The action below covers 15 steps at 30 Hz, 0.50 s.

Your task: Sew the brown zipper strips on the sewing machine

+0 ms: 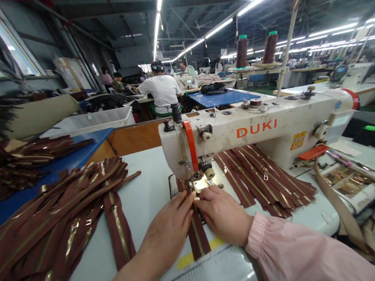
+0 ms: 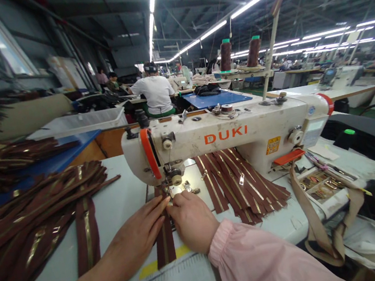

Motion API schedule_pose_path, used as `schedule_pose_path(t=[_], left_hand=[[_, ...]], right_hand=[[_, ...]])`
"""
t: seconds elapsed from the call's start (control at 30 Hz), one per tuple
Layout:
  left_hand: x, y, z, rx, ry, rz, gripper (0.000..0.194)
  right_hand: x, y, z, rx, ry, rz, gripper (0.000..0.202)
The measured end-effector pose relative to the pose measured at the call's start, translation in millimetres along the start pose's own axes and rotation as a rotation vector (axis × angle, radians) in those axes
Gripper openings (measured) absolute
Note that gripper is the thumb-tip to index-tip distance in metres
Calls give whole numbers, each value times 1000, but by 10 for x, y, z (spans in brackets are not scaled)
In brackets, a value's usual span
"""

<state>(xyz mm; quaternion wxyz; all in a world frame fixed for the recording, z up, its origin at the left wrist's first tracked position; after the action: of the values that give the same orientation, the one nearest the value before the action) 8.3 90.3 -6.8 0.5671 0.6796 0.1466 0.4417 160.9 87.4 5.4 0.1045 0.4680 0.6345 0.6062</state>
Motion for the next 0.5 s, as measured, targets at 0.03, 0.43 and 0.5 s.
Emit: schedule_pose_path(t=[0.03,0.43,0.5], left_hand=[[2,2,0,3,-6,-5,39],[20,13,-3,-6,-10,26,36],[37,28,2,-22,-4,28,37]], right_hand=[[1,-6,0,-2,7,2,19],[-10,-14,-26,-38,48,7,21],[-9,-20,-34,-55,60,-4,20]])
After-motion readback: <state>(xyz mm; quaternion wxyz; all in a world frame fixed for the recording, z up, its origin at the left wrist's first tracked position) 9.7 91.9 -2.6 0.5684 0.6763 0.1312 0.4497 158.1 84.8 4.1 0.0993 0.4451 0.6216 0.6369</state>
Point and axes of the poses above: each hand's wrist, its own x-axis towards the middle knuckle, its own y-axis out of the back of the hand, z = x × y, the point moved 3 cm from there along x, towards the middle knuckle, and after that the axes turned 3 degrees about z, right-handed, at the moved point
